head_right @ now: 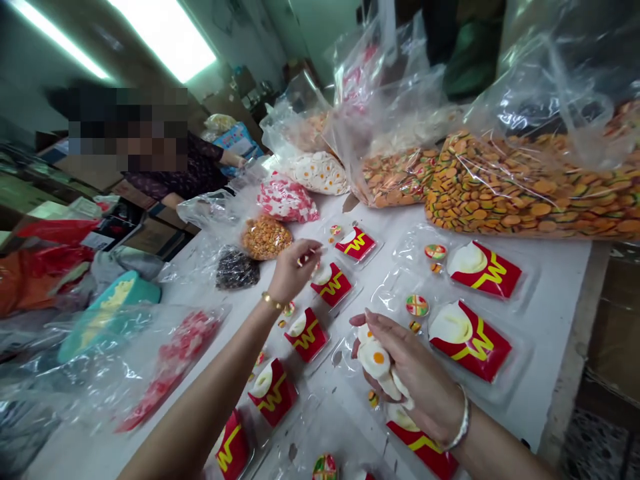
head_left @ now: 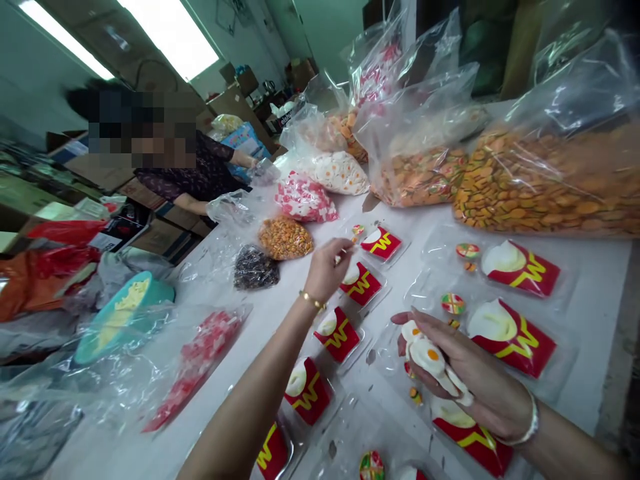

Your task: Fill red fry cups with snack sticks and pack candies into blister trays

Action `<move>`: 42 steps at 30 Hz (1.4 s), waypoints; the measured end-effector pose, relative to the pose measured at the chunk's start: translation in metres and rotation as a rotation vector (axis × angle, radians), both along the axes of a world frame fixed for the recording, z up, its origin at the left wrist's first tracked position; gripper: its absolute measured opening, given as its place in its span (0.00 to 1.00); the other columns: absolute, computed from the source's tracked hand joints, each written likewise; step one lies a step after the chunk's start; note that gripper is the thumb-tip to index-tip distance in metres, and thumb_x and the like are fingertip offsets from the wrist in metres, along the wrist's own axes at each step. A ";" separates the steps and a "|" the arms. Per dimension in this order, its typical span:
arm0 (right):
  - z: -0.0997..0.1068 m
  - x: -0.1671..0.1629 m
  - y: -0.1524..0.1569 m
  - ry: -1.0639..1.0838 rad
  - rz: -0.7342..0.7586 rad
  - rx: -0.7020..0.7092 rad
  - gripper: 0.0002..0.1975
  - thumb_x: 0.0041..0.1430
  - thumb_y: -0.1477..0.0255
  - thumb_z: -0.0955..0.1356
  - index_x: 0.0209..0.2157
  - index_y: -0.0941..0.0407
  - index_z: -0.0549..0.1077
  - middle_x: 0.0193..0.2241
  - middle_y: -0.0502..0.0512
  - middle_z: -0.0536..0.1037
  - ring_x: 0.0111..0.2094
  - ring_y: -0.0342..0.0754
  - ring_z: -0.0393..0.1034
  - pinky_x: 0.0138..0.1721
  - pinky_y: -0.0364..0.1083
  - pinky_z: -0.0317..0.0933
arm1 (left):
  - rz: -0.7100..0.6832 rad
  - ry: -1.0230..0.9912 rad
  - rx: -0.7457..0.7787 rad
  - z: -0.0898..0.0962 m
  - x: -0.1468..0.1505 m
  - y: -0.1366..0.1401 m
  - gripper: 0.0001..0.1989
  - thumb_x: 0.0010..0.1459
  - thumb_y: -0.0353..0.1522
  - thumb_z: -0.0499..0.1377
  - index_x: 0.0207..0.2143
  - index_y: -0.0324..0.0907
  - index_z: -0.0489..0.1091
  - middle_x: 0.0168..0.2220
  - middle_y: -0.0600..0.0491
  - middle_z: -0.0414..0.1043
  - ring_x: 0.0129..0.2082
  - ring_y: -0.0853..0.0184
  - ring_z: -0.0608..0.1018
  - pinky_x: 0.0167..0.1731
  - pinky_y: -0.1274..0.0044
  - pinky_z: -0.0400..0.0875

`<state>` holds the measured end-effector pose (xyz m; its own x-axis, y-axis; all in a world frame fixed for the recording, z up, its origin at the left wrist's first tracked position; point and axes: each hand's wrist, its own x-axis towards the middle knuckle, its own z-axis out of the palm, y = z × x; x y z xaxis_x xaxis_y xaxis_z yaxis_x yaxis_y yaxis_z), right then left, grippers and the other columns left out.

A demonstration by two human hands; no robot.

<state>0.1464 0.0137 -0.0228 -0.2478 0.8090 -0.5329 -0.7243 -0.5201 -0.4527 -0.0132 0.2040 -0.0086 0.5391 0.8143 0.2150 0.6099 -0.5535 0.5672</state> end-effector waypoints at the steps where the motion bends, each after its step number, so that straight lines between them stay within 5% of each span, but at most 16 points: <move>1: -0.001 0.005 -0.002 0.022 -0.010 -0.011 0.17 0.55 0.58 0.68 0.44 0.51 0.71 0.23 0.48 0.66 0.17 0.38 0.53 0.15 0.37 0.43 | 0.033 0.043 0.081 -0.005 0.001 0.020 0.08 0.59 0.31 0.54 0.37 0.41 0.72 0.35 0.50 0.73 0.31 0.69 0.72 0.36 0.77 0.67; 7: -0.001 0.030 -0.008 0.009 0.004 0.009 0.21 0.49 0.64 0.70 0.46 0.48 0.71 0.24 0.49 0.69 0.15 0.36 0.43 0.13 0.38 0.41 | 0.031 0.422 0.256 -0.035 0.008 0.093 0.13 0.60 0.27 0.49 0.39 0.42 0.73 0.42 0.48 0.73 0.41 0.65 0.75 0.41 0.76 0.67; 12: 0.001 0.033 -0.004 -0.107 0.003 -0.043 0.23 0.44 0.59 0.74 0.44 0.48 0.73 0.25 0.51 0.69 0.16 0.36 0.46 0.12 0.37 0.40 | -0.067 0.664 0.275 -0.044 0.003 0.104 0.16 0.58 0.24 0.48 0.42 0.41 0.72 0.46 0.48 0.72 0.44 0.64 0.75 0.41 0.75 0.68; 17: 0.000 0.027 0.003 -0.150 -0.073 -0.115 0.21 0.41 0.59 0.76 0.38 0.49 0.73 0.24 0.49 0.67 0.21 0.41 0.60 0.18 0.39 0.57 | -0.134 0.656 0.314 -0.038 0.003 0.103 0.18 0.57 0.22 0.48 0.46 0.39 0.70 0.52 0.45 0.69 0.58 0.56 0.64 0.54 0.64 0.60; 20: -0.001 0.026 0.005 -0.168 -0.174 -0.072 0.18 0.44 0.61 0.76 0.36 0.49 0.71 0.25 0.46 0.68 0.20 0.38 0.58 0.20 0.39 0.59 | -0.027 0.402 0.213 -0.024 0.018 0.067 0.17 0.59 0.28 0.51 0.50 0.39 0.67 0.55 0.43 0.65 0.56 0.55 0.65 0.54 0.63 0.60; 25: -0.002 0.030 0.006 -0.257 -0.288 0.041 0.17 0.47 0.59 0.74 0.34 0.52 0.70 0.24 0.45 0.68 0.20 0.37 0.57 0.20 0.36 0.54 | -0.301 0.039 -0.609 0.007 0.050 -0.051 0.15 0.57 0.42 0.56 0.39 0.42 0.71 0.33 0.52 0.73 0.31 0.69 0.73 0.31 0.78 0.67; 28: -0.002 0.032 0.003 -0.252 -0.333 0.061 0.18 0.47 0.57 0.74 0.36 0.52 0.70 0.25 0.45 0.68 0.21 0.37 0.57 0.20 0.36 0.53 | -0.227 -0.223 -0.872 0.012 0.066 -0.101 0.13 0.53 0.41 0.61 0.32 0.40 0.67 0.28 0.54 0.70 0.27 0.73 0.69 0.26 0.81 0.64; 30: -0.002 0.036 -0.002 -0.236 -0.350 0.034 0.18 0.48 0.57 0.73 0.37 0.51 0.69 0.25 0.45 0.68 0.20 0.36 0.57 0.19 0.36 0.51 | -0.150 -0.372 -0.941 0.011 0.077 -0.109 0.13 0.53 0.39 0.62 0.32 0.40 0.64 0.28 0.55 0.69 0.27 0.73 0.71 0.27 0.81 0.64; 34: 0.002 0.056 -0.016 -0.150 -0.406 -0.036 0.16 0.50 0.59 0.72 0.39 0.50 0.70 0.26 0.46 0.70 0.20 0.36 0.58 0.18 0.35 0.51 | -0.102 -0.399 -0.806 0.003 0.106 -0.075 0.09 0.55 0.36 0.59 0.35 0.40 0.66 0.29 0.55 0.70 0.28 0.72 0.73 0.27 0.81 0.64; 38: 0.006 0.082 -0.031 -0.071 -0.348 0.014 0.16 0.52 0.64 0.69 0.44 0.51 0.70 0.24 0.48 0.70 0.19 0.38 0.59 0.17 0.35 0.47 | -0.023 -0.229 -0.558 -0.020 0.136 -0.026 0.07 0.56 0.30 0.55 0.38 0.41 0.69 0.25 0.57 0.66 0.25 0.73 0.69 0.26 0.80 0.62; 42: 0.004 0.097 -0.039 -0.169 -0.328 -0.001 0.18 0.54 0.64 0.70 0.46 0.49 0.69 0.21 0.45 0.66 0.19 0.37 0.58 0.17 0.34 0.45 | 0.071 -0.005 -0.409 -0.041 0.158 -0.005 0.08 0.51 0.30 0.59 0.36 0.42 0.66 0.23 0.58 0.66 0.23 0.71 0.68 0.25 0.79 0.60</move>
<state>0.2432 -0.0249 -0.0185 0.1161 0.8301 -0.5454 -0.7674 -0.2737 -0.5798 0.1446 0.1994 -0.0499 0.4781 0.8685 -0.1311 0.6349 -0.2386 0.7349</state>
